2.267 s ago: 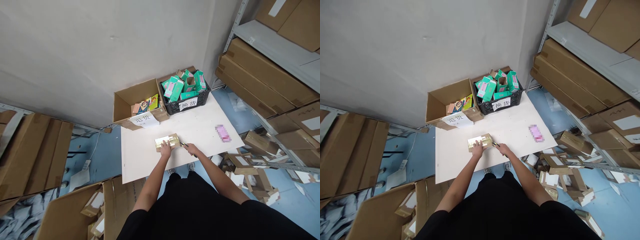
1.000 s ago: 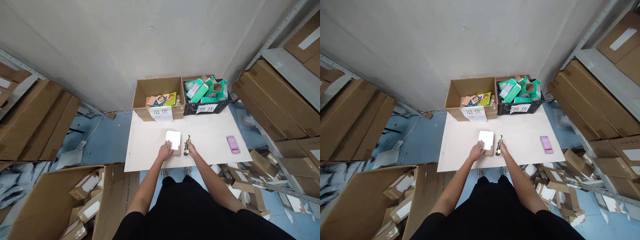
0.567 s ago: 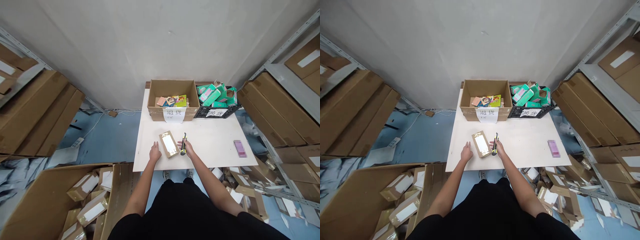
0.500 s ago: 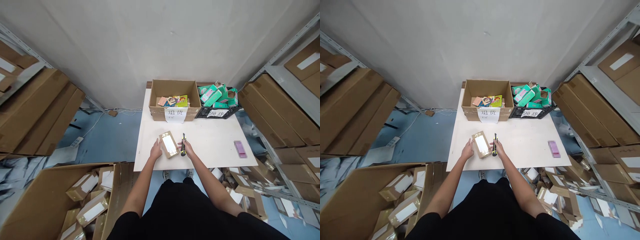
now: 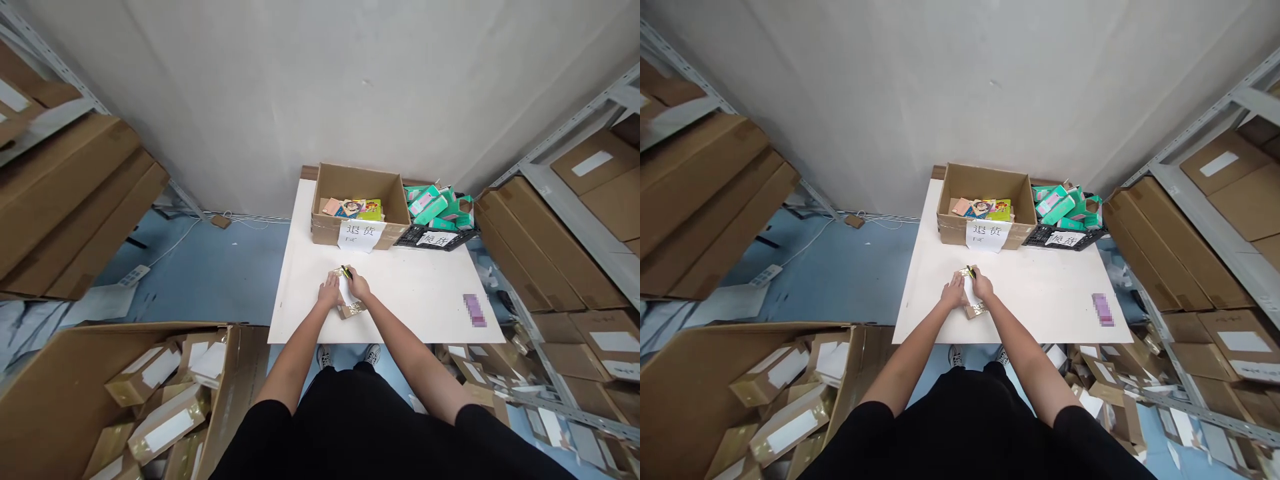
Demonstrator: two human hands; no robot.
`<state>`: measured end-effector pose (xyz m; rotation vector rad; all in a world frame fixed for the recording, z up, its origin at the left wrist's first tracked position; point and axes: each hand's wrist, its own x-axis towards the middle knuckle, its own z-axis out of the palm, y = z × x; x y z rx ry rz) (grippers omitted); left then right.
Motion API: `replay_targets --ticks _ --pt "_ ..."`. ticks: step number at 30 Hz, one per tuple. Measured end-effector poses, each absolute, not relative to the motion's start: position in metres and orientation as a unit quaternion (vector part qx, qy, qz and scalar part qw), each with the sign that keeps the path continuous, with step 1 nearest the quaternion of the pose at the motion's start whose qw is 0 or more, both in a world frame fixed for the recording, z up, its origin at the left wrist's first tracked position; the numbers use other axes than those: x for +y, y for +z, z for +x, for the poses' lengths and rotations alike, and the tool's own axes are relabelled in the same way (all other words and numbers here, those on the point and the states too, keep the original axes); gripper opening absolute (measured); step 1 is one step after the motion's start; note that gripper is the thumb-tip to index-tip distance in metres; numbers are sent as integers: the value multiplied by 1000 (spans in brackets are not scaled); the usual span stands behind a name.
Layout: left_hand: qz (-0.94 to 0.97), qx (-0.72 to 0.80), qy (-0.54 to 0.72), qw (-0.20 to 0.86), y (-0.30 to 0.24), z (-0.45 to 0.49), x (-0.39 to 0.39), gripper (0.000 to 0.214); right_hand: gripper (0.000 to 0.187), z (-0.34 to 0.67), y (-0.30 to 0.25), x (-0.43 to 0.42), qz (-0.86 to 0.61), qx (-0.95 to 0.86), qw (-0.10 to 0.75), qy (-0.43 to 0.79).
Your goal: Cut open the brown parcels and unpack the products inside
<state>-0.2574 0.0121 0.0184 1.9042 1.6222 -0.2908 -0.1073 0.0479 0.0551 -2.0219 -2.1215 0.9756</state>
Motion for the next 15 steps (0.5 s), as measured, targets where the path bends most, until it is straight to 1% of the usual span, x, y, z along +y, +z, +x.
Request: replay_targets --ticks 2,4,9,15 --pt "712 616 -114 316 18 -260 10 125 46 -120 52 57 -656 -693 -12 299" --pt "709 619 -111 321 17 -263 8 124 45 -126 48 60 -651 -697 -33 299" --pt "713 616 -95 320 14 -259 7 125 46 -125 41 53 -637 -708 -24 305" --pt "704 619 -101 334 13 -252 13 125 55 -127 31 47 -651 -701 -54 285"
